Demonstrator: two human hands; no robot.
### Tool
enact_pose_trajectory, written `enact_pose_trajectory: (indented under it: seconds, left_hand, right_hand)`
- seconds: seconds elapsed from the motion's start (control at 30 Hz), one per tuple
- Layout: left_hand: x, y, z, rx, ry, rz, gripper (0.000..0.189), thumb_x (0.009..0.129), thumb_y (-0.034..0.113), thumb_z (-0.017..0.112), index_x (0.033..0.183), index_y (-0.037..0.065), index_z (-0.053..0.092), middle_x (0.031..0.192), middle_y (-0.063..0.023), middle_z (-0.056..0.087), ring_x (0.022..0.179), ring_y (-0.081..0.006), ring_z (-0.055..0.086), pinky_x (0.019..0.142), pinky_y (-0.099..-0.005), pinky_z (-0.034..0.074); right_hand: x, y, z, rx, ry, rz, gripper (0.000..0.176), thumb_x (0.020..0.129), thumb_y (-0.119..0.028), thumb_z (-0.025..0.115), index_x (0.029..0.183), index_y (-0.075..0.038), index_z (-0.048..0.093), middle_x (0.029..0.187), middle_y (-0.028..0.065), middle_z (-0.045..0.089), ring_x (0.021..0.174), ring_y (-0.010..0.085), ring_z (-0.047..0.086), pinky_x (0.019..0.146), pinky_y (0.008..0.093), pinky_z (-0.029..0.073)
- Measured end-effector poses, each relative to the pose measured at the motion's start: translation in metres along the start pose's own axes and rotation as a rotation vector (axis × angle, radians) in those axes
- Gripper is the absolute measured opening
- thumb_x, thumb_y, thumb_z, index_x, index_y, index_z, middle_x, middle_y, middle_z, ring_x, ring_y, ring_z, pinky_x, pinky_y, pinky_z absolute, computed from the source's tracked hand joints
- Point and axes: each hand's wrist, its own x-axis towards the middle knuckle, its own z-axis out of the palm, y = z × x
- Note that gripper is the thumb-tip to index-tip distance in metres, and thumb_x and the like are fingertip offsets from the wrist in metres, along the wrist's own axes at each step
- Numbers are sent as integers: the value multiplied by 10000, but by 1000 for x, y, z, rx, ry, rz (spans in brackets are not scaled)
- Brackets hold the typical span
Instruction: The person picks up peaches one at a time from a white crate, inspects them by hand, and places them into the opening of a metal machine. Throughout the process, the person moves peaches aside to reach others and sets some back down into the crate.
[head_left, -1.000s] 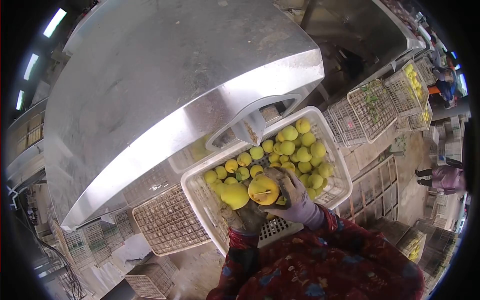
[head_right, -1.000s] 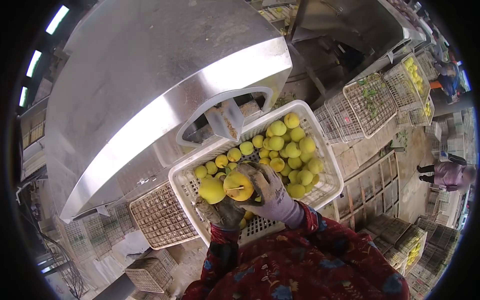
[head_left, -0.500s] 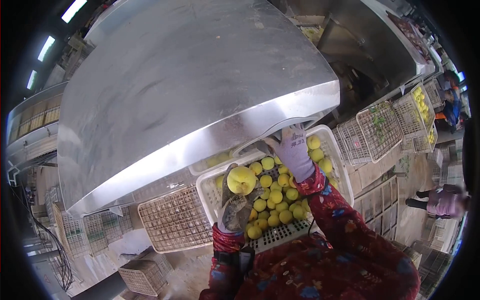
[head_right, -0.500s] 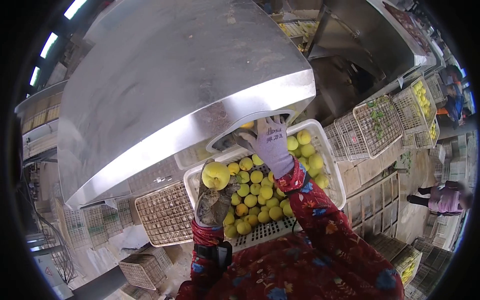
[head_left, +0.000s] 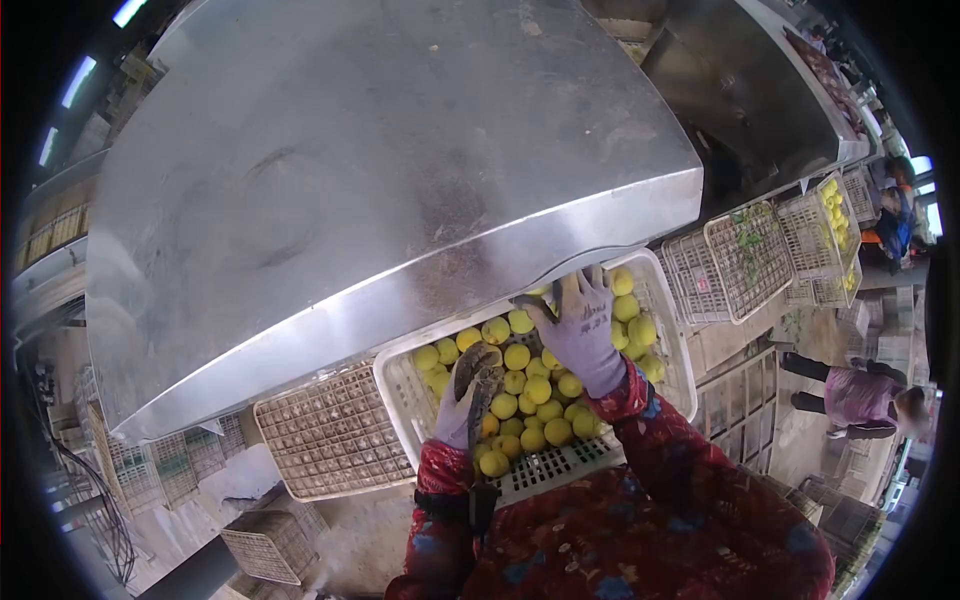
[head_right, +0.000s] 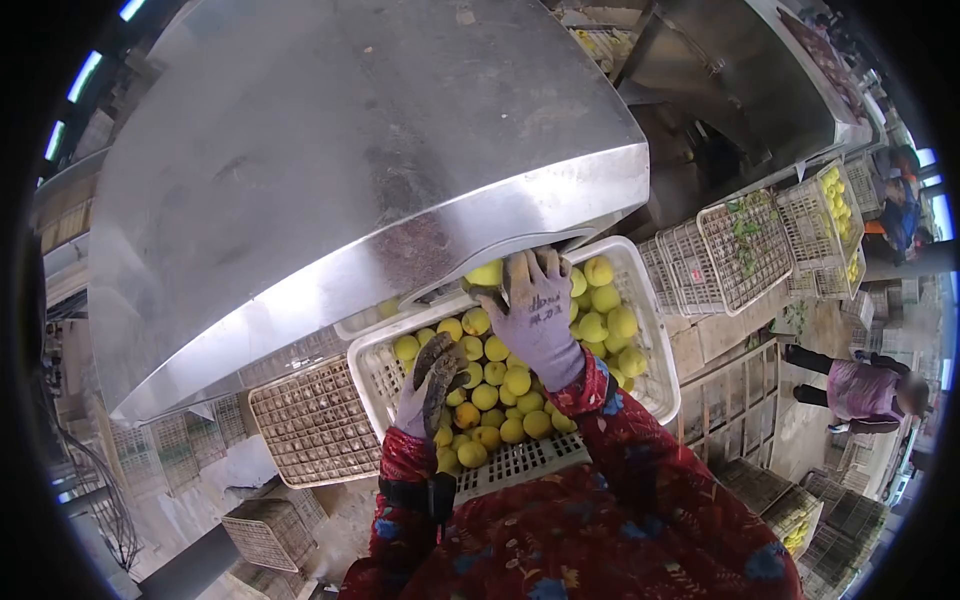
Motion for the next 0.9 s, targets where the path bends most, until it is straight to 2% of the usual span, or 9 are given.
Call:
enact_pose_trajectory:
  seconds: [0.1,0.23,0.3,0.33,0.47,0.6,0.7,0.77,0.9]
  left_hand:
    - [27,-83,-102,741,94,-74,569,963,242,578,1460,41,388,1421,-162,492,1216,-283,555,1038,-395,447]
    - [58,-109,-86,1456,30,-471,720,855,418,634,1465,116,399,1500,-197,384,1336,-388,423,1068,-512,389]
    - [70,-121,-57,1739,-58,-591,771,811,417,647,1490,162,386,1559,-228,282,1406,-450,320,1110,-573,321]
    - [79,-155,-78,1859,-216,-549,775,812,426,620,1511,223,354,1588,-221,212,1454,-463,182,1151,-583,239]
    - [95,-162,-56,2242,-329,-619,883,773,428,666,1536,168,306,1594,-209,223,1473,-416,167,1171,-580,188]
    - [107,-195,-77,2008,-156,-744,940,734,525,703,1524,175,333,1594,-208,218,1465,-445,128,1140,-649,158]
    - [115,-191,-77,1955,25,-774,952,719,577,714,1518,212,347,1589,-215,210,1450,-465,138,1129,-675,152]
    - [110,-179,-58,1849,147,-794,950,715,594,717,1514,232,352,1584,-219,207,1440,-471,154,1126,-680,151]
    - [101,-184,-57,1839,158,-755,942,685,655,727,1487,295,389,1556,-233,211,1400,-485,212,1102,-692,201]
  right_hand:
    - [8,7,4,-66,49,-74,619,751,-288,793,1190,55,523,1107,214,589,984,404,559,861,485,434]
    - [4,3,-36,309,66,116,427,777,-227,770,1081,19,597,1085,175,601,997,389,572,885,484,448]
    - [-24,9,-36,257,-22,-9,357,773,-152,738,1081,-23,613,1111,139,606,1024,392,573,898,478,460]
    - [-48,22,-23,241,-97,-71,355,770,-148,731,1085,-31,615,1121,134,607,1025,397,572,892,473,463]
    - [-107,37,35,98,-468,-69,303,823,-168,638,1096,-37,629,1146,140,624,1052,398,577,927,497,450]
    - [-178,75,131,-469,-1046,-328,341,923,-210,483,1211,-79,610,1232,139,632,1161,328,578,1024,587,364]
    - [-228,119,177,-410,-845,-460,390,933,-196,473,1293,-75,563,1254,154,625,1171,334,576,1016,598,359]
    - [-163,99,111,-159,-1007,-249,462,911,-255,565,1334,-72,533,1276,158,613,1175,335,575,984,543,417]
    - [-95,75,11,825,-972,706,684,782,-261,789,1365,-71,487,1350,145,538,1237,304,529,974,421,474]
